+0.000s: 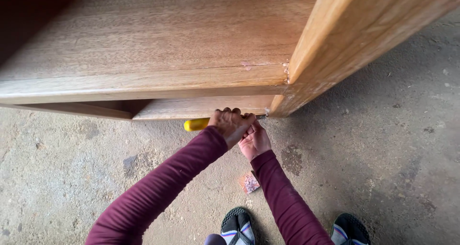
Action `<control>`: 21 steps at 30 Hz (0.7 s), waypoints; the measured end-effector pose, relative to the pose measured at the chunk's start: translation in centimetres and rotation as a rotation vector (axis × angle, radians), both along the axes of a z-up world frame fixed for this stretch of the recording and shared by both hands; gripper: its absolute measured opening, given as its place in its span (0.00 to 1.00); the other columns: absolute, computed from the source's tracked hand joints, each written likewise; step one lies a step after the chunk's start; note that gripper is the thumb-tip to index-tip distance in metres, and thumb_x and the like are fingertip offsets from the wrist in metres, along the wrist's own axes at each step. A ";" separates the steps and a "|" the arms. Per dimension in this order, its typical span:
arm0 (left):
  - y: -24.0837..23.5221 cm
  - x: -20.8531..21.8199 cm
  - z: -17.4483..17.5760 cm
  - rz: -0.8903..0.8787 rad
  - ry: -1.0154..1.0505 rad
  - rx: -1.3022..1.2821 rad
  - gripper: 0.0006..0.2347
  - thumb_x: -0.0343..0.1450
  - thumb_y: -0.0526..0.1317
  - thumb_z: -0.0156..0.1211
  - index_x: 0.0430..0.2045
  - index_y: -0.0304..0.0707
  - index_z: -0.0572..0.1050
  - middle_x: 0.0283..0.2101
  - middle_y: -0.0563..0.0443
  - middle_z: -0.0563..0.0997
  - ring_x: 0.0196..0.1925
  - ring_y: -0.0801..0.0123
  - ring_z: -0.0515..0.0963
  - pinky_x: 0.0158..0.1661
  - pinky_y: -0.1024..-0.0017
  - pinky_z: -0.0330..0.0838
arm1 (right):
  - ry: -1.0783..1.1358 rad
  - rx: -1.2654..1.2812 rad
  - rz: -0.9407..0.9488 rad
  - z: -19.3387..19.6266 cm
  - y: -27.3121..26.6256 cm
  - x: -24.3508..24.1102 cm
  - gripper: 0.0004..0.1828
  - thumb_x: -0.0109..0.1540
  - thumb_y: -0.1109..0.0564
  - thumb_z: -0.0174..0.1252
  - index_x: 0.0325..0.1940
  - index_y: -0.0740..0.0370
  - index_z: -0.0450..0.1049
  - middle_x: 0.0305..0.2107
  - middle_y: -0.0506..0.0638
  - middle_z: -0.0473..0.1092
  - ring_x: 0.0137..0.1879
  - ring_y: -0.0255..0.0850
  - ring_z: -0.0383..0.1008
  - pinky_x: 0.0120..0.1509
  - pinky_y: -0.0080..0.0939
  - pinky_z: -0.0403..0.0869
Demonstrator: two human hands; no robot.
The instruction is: The person kneels beside a wooden cabinet and uses a yellow-handled chisel to scrape dried glue squeeze-out from the interior shelf joints. They periodically clean the chisel blade on a small block held in the other hand and continue scraping along the seams.
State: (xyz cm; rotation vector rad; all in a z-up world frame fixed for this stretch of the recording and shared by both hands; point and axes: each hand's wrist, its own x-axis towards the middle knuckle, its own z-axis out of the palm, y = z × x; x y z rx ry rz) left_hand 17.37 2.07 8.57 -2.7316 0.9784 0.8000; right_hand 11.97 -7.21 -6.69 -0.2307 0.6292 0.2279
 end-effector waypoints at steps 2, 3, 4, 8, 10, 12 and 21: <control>-0.4 0.7 -1.4 -0.051 0.007 -0.011 0.14 0.77 0.46 0.44 0.56 0.49 0.69 0.40 0.46 0.79 0.42 0.58 0.80 0.42 0.58 0.75 | 0.012 -0.001 -0.023 -0.1 -0.5 0.4 0.13 0.67 0.50 0.55 0.49 0.61 0.75 0.42 0.48 0.78 0.49 0.38 0.76 0.55 0.38 0.77; -0.6 1.1 -2.2 -0.098 0.016 -0.024 0.13 0.79 0.45 0.42 0.52 0.45 0.73 0.42 0.47 0.80 0.44 0.59 0.81 0.43 0.58 0.77 | 0.027 -0.005 -0.041 -0.3 -0.7 0.6 0.14 0.67 0.49 0.54 0.50 0.60 0.75 0.43 0.47 0.78 0.51 0.37 0.76 0.57 0.37 0.76; -1.1 1.4 -1.8 -0.103 0.019 -0.023 0.13 0.79 0.45 0.42 0.52 0.45 0.73 0.42 0.47 0.80 0.44 0.59 0.81 0.43 0.58 0.77 | 0.030 -0.003 -0.045 -0.2 -0.9 0.6 0.14 0.67 0.49 0.54 0.50 0.60 0.75 0.43 0.47 0.78 0.51 0.37 0.76 0.57 0.37 0.76; -2.7 2.3 -0.8 -0.198 -0.003 -0.005 0.10 0.74 0.45 0.48 0.39 0.47 0.77 0.40 0.52 0.81 0.45 0.58 0.80 0.43 0.60 0.76 | -0.070 0.051 -0.124 -3.5 -1.1 0.6 0.13 0.70 0.50 0.55 0.49 0.62 0.75 0.45 0.47 0.78 0.52 0.36 0.77 0.59 0.37 0.76; -3.1 2.5 -1.2 -0.175 0.006 -0.112 0.10 0.73 0.46 0.49 0.37 0.49 0.79 0.40 0.53 0.82 0.44 0.56 0.80 0.42 0.59 0.75 | -0.070 0.059 -0.176 -5.9 -1.2 0.8 0.11 0.72 0.51 0.56 0.49 0.61 0.74 0.46 0.46 0.77 0.52 0.35 0.76 0.59 0.38 0.76; -3.4 2.3 -2.4 -0.291 -0.139 -0.006 0.08 0.70 0.43 0.52 0.32 0.47 0.80 0.37 0.54 0.82 0.43 0.58 0.80 0.41 0.61 0.76 | -0.088 0.185 -0.188 -7.2 -1.4 0.9 0.09 0.73 0.54 0.55 0.49 0.62 0.74 0.47 0.48 0.77 0.53 0.37 0.77 0.58 0.37 0.77; -6.4 1.0 0.0 -0.238 -0.070 0.159 0.07 0.74 0.42 0.54 0.31 0.45 0.78 0.32 0.57 0.82 0.35 0.62 0.81 0.31 0.59 0.78 | -0.254 0.286 -0.141 -1.7 -1.5 0.7 0.15 0.64 0.48 0.58 0.48 0.60 0.78 0.48 0.50 0.78 0.54 0.44 0.78 0.61 0.45 0.77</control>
